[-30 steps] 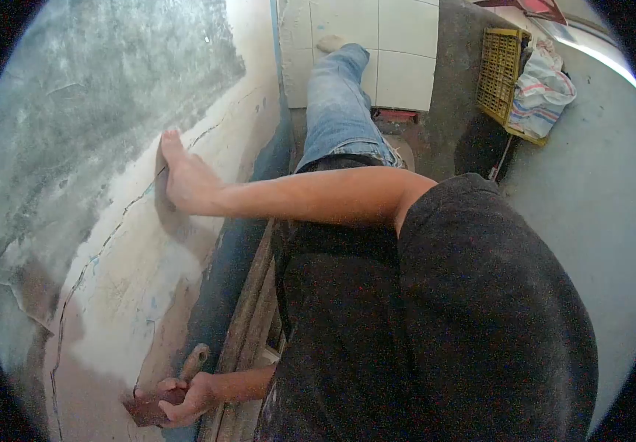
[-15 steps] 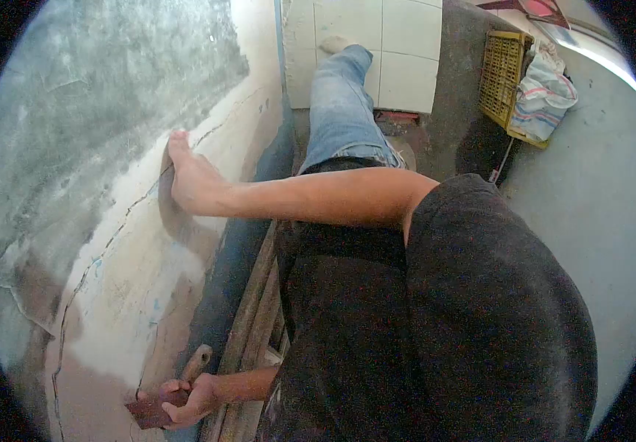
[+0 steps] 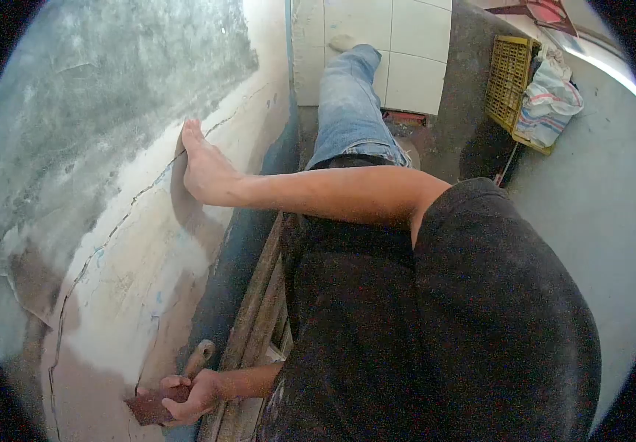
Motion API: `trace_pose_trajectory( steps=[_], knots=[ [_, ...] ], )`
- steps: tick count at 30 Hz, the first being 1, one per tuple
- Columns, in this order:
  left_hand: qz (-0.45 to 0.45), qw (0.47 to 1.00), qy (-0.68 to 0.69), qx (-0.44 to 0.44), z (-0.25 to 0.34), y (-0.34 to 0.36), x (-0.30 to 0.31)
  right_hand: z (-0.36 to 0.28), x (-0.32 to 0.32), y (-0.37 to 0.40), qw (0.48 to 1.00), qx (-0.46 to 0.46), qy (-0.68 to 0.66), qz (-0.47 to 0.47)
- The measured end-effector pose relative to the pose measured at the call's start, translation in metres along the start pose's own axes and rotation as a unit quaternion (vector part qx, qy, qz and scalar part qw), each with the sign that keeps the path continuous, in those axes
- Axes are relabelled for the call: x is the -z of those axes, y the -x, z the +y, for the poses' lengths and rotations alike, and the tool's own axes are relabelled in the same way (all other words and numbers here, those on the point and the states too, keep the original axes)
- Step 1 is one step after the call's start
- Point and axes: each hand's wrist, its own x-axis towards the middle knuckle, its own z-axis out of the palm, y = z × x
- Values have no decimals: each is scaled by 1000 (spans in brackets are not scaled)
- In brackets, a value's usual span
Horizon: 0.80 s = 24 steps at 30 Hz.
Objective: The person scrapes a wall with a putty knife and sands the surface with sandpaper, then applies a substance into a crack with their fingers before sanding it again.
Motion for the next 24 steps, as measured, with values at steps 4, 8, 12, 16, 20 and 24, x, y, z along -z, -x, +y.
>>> trace_pose_trajectory(
  steps=[4,8,12,16,20,24],
  knots=[
    [-5,1000,5,-6,-10,-3,11,10,-10,5,996,77,-4,34],
    [-1,1000,8,-15,-14,-4,15,27,-20,1,984,151,44,79],
    [-4,1000,15,-24,-12,-3,10,19,-27,2,975,183,24,122],
    [-7,999,11,-35,-1,0,-1,33,-11,-41,996,-5,5,90],
    [-15,999,18,-34,-6,0,1,-7,-12,3,999,9,-34,1],
    [-16,999,8,-36,-9,-3,10,-9,-14,9,992,-1,-114,-44]
  ],
)
